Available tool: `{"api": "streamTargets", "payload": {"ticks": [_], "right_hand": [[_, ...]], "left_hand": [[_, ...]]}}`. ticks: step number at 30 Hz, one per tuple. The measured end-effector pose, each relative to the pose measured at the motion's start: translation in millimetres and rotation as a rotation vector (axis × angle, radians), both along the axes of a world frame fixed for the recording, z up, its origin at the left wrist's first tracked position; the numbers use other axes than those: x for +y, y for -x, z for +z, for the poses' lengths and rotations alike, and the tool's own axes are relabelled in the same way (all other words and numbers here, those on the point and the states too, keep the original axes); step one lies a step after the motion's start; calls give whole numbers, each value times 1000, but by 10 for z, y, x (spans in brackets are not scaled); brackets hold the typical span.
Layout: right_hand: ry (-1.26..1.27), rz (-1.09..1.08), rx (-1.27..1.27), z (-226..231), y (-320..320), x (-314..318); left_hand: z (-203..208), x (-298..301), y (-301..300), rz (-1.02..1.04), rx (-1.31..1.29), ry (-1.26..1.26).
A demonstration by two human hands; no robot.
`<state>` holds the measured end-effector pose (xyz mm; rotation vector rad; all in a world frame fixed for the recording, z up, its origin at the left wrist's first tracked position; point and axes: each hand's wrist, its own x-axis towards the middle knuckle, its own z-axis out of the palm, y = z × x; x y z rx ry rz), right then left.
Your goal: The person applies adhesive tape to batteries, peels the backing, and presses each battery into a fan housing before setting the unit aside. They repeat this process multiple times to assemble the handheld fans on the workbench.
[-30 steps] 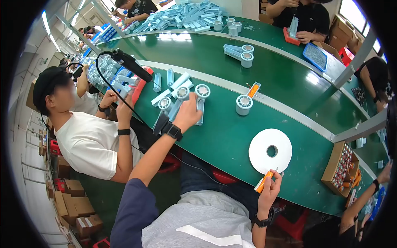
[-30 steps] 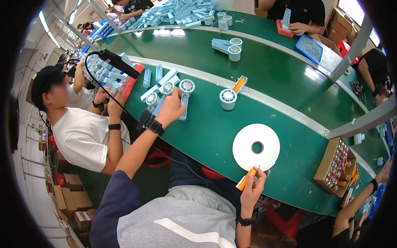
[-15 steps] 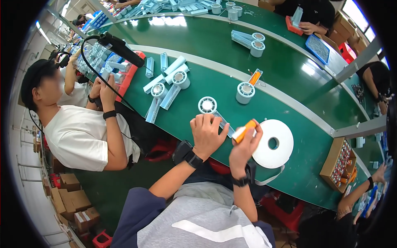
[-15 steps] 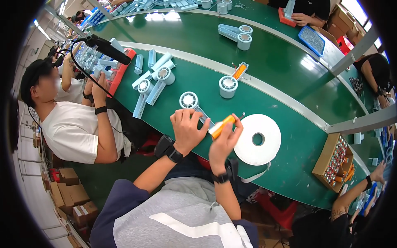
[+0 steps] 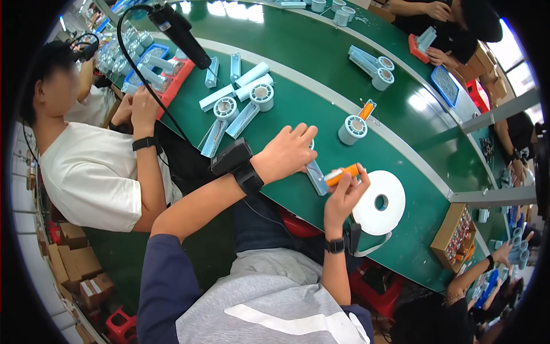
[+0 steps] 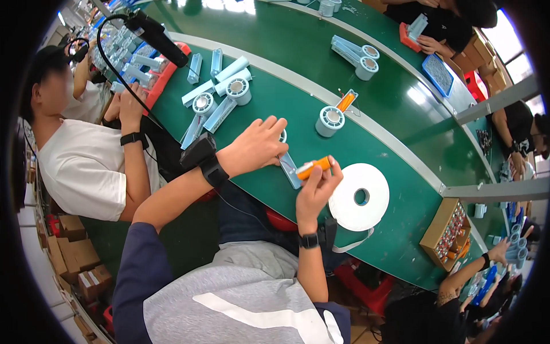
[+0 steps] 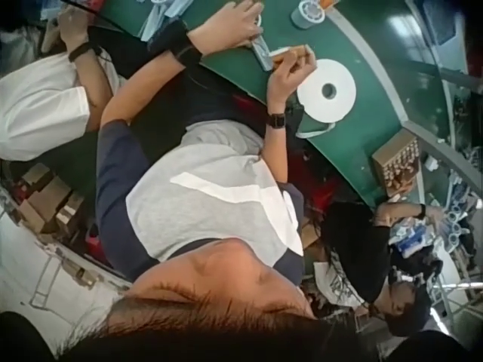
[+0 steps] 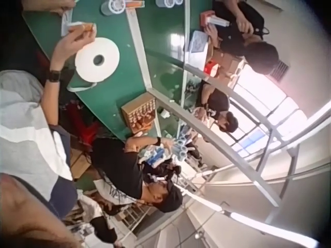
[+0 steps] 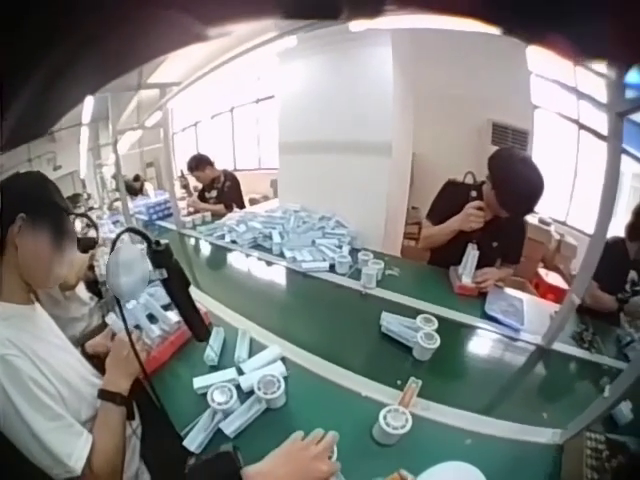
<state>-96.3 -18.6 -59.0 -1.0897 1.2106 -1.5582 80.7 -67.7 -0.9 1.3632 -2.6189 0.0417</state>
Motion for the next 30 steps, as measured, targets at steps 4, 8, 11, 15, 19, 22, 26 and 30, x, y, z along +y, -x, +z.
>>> {"api": "streamTargets", "payload": {"ticks": [4, 8, 11, 15, 19, 22, 26, 30], "right_hand": [[86, 177, 139, -12, 263, 173], [262, 203, 579, -73, 408, 264], [441, 230, 767, -78, 458, 184], [490, 357, 960, 79, 470, 53], [460, 470, 1378, 534, 459, -110], [515, 609, 1485, 745, 482, -315], [551, 807, 1555, 597, 333, -476], [573, 837, 1521, 595, 325, -493]], "left_hand": [[-40, 70, -36, -41, 167, -62], [-18, 104, -70, -44, 291, -58], [-95, 125, -63, -44, 375, -68], [-200, 117, -124, -21, 505, -94], [-338, 88, -95, 11, 681, -26], [-403, 89, -54, 40, 762, 77], [-582, 121, 36, 174, 992, 126], [-607, 232, -33, 94, 1059, -243]]}}
